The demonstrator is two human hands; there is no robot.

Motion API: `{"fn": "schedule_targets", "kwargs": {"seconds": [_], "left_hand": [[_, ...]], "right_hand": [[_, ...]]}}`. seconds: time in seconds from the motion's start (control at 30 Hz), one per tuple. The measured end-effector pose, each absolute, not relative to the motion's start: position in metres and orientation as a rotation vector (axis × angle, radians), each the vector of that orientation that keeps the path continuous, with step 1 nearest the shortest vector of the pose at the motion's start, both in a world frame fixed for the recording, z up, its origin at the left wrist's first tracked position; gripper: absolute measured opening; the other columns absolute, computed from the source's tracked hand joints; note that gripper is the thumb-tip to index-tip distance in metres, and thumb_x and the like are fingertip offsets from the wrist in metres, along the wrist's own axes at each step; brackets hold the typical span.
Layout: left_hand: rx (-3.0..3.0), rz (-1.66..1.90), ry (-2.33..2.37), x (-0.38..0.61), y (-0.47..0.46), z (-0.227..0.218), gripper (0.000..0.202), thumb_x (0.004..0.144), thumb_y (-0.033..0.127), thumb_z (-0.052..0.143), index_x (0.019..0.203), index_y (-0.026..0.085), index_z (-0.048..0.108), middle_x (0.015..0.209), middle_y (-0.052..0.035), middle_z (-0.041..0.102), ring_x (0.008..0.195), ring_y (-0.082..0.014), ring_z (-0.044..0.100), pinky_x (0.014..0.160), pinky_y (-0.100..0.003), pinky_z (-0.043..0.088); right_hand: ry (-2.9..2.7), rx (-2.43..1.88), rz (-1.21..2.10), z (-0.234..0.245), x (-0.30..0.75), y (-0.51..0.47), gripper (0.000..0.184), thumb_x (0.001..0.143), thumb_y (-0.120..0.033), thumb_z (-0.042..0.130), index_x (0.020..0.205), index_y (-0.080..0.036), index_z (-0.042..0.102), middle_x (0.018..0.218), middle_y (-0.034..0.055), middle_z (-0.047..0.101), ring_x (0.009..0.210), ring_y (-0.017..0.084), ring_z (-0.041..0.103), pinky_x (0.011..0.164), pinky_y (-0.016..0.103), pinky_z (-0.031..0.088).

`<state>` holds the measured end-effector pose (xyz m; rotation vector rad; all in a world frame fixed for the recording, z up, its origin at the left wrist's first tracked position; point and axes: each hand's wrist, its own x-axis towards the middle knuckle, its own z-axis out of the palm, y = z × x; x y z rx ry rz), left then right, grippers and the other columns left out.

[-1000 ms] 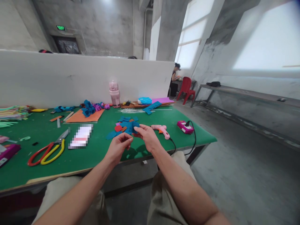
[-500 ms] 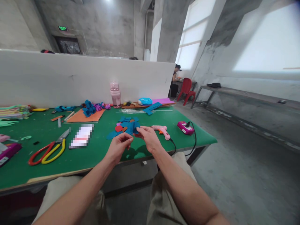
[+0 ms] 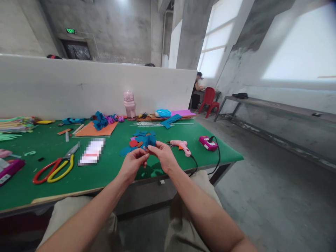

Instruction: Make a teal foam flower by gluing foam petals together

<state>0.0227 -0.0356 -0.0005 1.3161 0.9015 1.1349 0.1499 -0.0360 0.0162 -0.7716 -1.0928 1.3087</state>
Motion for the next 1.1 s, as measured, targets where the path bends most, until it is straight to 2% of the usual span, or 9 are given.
{"fn": "schedule_targets", "kwargs": {"seconds": [0.3,0.5,0.67,0.83,1.1], "left_hand": [[1.301,1.115,0.897,0.022,-0.034,0.001,0.021,0.064,0.032,0.068,0.068,0.015,0.055,0.053,0.0040,0.050,0.046,-0.0069,0.045,0.045,-0.019,0.036],[1.290,1.215,0.952,0.006,-0.022,0.007,0.025,0.063,0.032,0.069,0.079,0.014,0.063,0.067,0.0000,0.059,0.050,-0.0059,0.045,0.048,-0.019,0.035],[1.322,1.194,0.922,0.001,-0.017,0.011,0.024,0.065,0.036,0.068,0.073,0.014,0.066,0.069,-0.0020,0.062,0.056,-0.0071,0.048,0.052,-0.019,0.036],[1.272,1.119,0.912,0.001,-0.017,0.010,0.021,0.060,0.033,0.072,0.067,0.013,0.066,0.065,-0.0027,0.062,0.056,-0.0087,0.050,0.053,-0.020,0.037],[1.112,1.050,0.818,-0.001,-0.018,0.009,0.020,0.056,0.025,0.075,0.069,0.012,0.067,0.065,-0.0038,0.063,0.059,-0.0101,0.054,0.056,-0.022,0.040]], "right_hand": [[-1.229,-0.784,1.159,0.013,0.149,-0.035,0.019,0.064,-0.025,0.063,0.081,-0.017,0.066,0.080,0.0020,0.069,0.077,0.017,0.062,0.082,0.032,0.046],[-1.184,-0.793,1.219,0.018,0.153,-0.037,0.024,0.062,-0.025,0.065,0.085,-0.018,0.065,0.080,0.0017,0.069,0.078,0.017,0.063,0.078,0.031,0.048],[-1.203,-0.800,1.331,0.019,0.151,-0.042,0.030,0.060,-0.022,0.067,0.090,-0.019,0.063,0.077,0.0012,0.069,0.076,0.016,0.064,0.072,0.028,0.049],[-1.238,-0.786,1.382,0.015,0.149,-0.043,0.034,0.060,-0.022,0.068,0.093,-0.018,0.061,0.078,0.0013,0.068,0.074,0.016,0.065,0.069,0.027,0.049],[-1.295,-0.796,1.346,0.009,0.151,-0.040,0.034,0.063,-0.023,0.067,0.096,-0.019,0.059,0.075,0.0001,0.068,0.071,0.015,0.064,0.074,0.030,0.049]]}}
